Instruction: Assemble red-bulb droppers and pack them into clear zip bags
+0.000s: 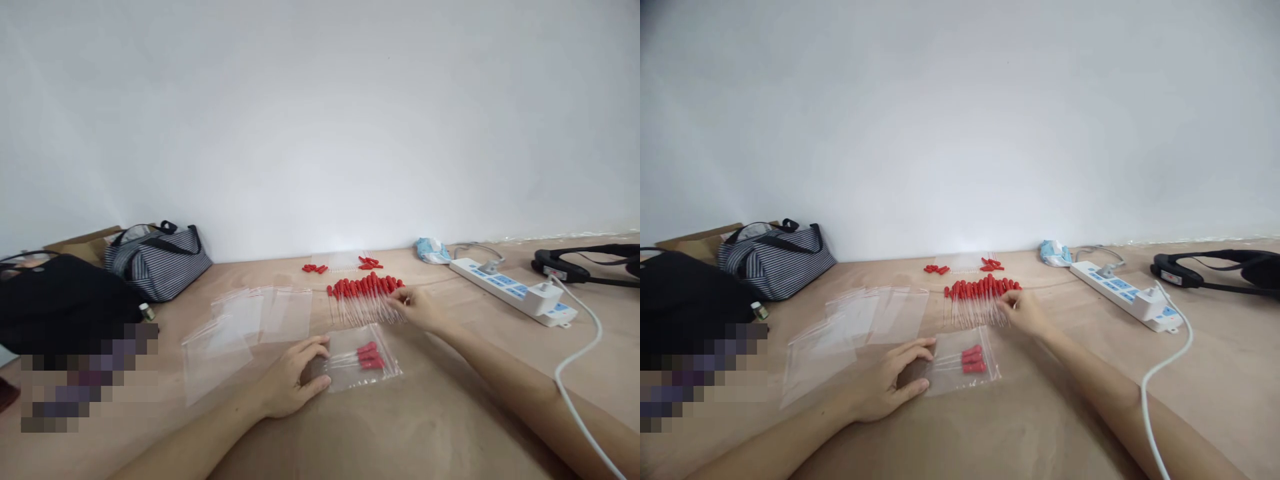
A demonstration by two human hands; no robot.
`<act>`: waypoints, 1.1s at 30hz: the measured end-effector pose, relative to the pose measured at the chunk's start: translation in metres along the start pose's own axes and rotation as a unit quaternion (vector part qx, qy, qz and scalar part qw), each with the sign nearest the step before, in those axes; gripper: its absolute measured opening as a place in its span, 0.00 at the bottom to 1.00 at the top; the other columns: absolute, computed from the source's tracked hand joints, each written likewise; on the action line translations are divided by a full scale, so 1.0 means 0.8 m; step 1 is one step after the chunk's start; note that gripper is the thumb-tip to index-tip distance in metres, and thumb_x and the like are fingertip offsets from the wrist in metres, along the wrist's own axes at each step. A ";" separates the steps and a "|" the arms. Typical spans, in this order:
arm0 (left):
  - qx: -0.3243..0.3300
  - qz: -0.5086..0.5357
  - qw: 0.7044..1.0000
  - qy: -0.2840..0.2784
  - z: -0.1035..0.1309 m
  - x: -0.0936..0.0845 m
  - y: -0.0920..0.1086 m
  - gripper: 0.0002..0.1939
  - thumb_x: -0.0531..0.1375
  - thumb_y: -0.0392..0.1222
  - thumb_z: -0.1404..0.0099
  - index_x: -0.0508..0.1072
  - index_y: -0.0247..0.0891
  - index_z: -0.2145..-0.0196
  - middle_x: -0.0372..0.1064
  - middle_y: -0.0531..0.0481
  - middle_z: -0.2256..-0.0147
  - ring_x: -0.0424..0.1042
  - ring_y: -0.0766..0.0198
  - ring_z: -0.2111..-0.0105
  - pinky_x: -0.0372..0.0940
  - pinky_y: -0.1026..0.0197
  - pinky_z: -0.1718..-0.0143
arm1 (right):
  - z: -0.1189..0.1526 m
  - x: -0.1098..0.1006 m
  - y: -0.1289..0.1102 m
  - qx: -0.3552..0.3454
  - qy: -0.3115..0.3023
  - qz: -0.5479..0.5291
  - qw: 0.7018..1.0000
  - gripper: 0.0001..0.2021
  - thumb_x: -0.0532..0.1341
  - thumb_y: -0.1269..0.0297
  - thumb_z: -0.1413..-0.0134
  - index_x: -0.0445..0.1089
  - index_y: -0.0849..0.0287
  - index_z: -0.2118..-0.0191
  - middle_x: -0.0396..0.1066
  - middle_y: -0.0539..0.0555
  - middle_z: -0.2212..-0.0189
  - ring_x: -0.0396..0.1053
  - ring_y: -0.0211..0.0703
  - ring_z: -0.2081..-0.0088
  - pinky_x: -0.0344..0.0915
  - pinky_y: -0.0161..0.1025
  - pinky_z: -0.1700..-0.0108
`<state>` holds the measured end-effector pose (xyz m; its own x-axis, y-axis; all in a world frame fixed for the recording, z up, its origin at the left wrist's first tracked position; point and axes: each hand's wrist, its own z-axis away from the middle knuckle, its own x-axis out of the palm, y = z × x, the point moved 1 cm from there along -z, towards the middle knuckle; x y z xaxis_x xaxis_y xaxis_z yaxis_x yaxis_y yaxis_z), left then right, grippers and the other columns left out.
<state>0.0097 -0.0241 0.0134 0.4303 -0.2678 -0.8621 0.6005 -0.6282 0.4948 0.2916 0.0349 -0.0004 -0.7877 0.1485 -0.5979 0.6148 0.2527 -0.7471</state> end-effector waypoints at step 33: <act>0.008 -0.004 1.000 -0.014 0.001 0.003 -0.009 0.17 0.52 0.45 0.39 0.59 0.42 0.52 0.57 0.47 0.47 0.58 0.57 0.49 0.54 0.54 0.49 | 0.031 -0.002 0.012 0.118 0.207 -0.311 0.920 0.12 0.57 0.56 0.54 0.54 0.57 0.70 0.64 0.44 0.82 0.60 0.31 0.84 0.57 0.28 0.84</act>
<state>0.0059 -0.0204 0.0078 0.4066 -0.2824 -0.8689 0.5932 -0.6417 0.4862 0.2996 0.0130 -0.0136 -0.9082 0.4082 0.0924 -0.0079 0.2041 -0.9789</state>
